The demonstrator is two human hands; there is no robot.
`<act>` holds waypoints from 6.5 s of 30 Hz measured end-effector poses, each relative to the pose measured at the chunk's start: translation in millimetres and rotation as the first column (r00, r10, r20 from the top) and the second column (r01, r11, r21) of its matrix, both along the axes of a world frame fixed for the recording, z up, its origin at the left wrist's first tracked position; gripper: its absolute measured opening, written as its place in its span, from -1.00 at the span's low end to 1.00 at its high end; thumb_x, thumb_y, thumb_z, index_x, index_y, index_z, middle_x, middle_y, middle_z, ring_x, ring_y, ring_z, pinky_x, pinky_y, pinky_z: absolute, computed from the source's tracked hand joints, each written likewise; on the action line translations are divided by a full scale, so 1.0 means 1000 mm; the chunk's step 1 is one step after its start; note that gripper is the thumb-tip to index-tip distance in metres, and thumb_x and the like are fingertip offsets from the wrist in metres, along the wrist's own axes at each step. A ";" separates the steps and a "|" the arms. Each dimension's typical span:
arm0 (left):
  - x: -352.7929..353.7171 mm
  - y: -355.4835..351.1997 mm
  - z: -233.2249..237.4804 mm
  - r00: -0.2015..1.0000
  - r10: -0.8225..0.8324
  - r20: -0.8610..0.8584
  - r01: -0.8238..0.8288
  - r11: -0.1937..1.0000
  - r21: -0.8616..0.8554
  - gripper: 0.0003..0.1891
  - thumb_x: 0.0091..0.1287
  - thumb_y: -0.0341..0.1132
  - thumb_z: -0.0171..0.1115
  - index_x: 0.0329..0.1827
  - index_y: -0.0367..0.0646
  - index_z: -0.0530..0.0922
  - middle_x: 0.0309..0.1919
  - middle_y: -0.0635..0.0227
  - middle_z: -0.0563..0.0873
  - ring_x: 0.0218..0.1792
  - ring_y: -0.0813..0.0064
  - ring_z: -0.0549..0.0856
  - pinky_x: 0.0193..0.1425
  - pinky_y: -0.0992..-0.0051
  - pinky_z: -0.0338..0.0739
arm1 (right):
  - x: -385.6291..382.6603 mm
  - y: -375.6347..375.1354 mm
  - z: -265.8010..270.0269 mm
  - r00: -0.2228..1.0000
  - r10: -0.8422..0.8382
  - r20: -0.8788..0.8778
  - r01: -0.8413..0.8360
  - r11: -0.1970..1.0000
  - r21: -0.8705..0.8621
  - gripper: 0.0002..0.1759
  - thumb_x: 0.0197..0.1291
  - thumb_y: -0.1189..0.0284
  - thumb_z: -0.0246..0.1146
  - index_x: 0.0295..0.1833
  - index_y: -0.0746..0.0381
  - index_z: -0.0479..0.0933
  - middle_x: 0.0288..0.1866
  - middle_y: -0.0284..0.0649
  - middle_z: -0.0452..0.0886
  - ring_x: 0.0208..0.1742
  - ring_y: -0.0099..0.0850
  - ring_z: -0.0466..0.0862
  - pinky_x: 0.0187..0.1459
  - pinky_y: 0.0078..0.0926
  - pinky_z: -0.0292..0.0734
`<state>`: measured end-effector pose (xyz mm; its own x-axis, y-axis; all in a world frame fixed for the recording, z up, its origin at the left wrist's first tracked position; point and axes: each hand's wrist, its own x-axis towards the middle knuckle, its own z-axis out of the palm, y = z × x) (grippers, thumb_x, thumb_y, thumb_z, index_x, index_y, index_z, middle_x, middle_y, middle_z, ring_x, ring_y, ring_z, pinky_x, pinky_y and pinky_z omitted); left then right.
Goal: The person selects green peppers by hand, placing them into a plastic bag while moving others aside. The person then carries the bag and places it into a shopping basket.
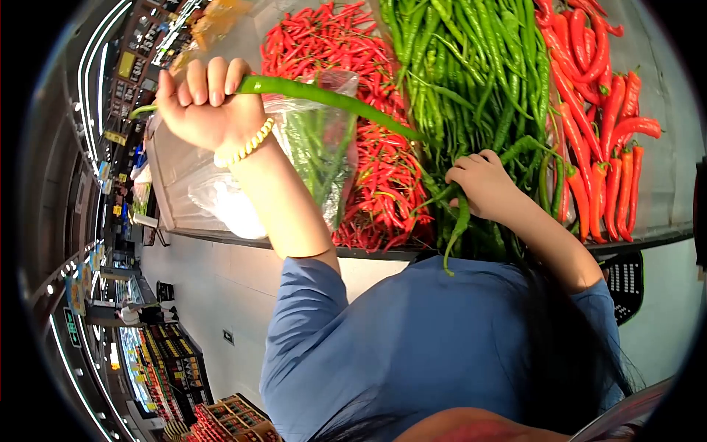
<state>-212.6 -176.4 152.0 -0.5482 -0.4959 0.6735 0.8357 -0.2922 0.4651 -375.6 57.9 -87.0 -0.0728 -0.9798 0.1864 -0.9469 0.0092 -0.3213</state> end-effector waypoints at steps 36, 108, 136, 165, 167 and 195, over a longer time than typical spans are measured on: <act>-0.118 -0.044 -0.127 0.980 -0.152 0.130 0.090 0.916 0.391 -0.63 0.50 -0.09 -0.01 0.29 0.05 0.38 -0.21 0.53 0.55 -0.23 0.52 0.55 -0.11 0.28 0.52 | 0.047 -0.053 0.014 -0.383 0.506 0.773 0.639 0.749 -0.174 -0.50 0.37 0.34 0.17 0.38 0.12 0.28 -0.11 -0.27 0.65 -0.36 -0.56 0.63 -0.31 -0.64 0.61; -0.030 0.119 -0.206 0.872 0.368 0.323 0.223 0.288 -0.931 -0.75 0.17 -0.33 0.30 -0.13 -0.23 0.53 -0.32 0.16 0.64 -0.31 0.14 0.64 -0.23 0.29 0.52 | 0.003 0.107 0.023 0.305 -0.040 0.951 0.885 0.380 -0.268 -0.53 0.42 0.10 0.04 0.05 0.31 0.52 -0.54 -0.48 0.31 -0.64 -0.69 0.22 -0.57 -0.73 0.09; -0.187 -0.025 -0.072 0.788 -0.111 0.606 -0.008 0.982 0.190 -0.79 0.50 -0.19 -0.02 -0.11 -0.17 0.37 -0.34 0.31 0.48 -0.23 0.26 0.57 0.12 -0.09 0.55 | -0.008 0.095 -0.009 0.256 -0.178 0.950 0.917 0.355 -0.181 -0.66 0.44 0.20 0.07 -0.07 0.23 0.61 -0.62 -0.58 0.28 -0.65 -0.76 0.16 -0.59 -0.73 0.00; -0.236 0.017 -0.113 0.379 0.823 0.423 0.130 0.406 -0.905 -0.44 0.27 0.12 0.13 -0.27 -0.35 0.61 -0.31 -0.03 0.70 -0.26 0.05 0.68 -0.09 0.20 0.53 | 0.002 0.074 -0.009 0.291 -0.129 0.948 0.874 0.439 -0.209 -0.71 0.37 0.31 0.18 0.00 0.30 0.61 -0.51 -0.52 0.42 -0.49 -0.75 0.33 -0.45 -0.76 0.18; -0.239 0.007 -0.118 0.425 0.763 0.488 0.126 0.484 -0.866 -0.48 0.30 0.07 0.14 -0.22 -0.36 0.60 -0.36 0.10 0.70 -0.40 0.22 0.64 -0.17 0.29 0.51 | 0.006 0.069 0.000 0.323 -0.121 0.939 0.860 0.452 -0.238 -0.71 0.37 0.32 0.18 0.00 0.31 0.61 -0.50 -0.52 0.42 -0.49 -0.75 0.34 -0.44 -0.76 0.20; -0.070 0.049 -0.150 0.605 0.000 0.796 0.400 0.864 -0.304 -0.75 0.47 -0.23 0.07 0.03 -0.23 0.46 -0.63 0.47 0.51 -0.68 0.72 0.44 -0.59 0.68 0.34 | 0.007 -0.016 0.045 -0.054 0.359 0.932 0.689 0.689 -0.226 -0.65 0.43 0.35 0.04 0.24 0.25 0.36 -0.31 -0.34 0.50 -0.56 -0.63 0.40 -0.58 -0.72 0.27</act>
<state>-283.0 -127.0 1.9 -0.9937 -0.0902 0.0665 0.0684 -0.0186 0.9975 -368.7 41.7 -41.6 -0.8061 -0.5833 0.1003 0.2893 -0.5362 -0.7930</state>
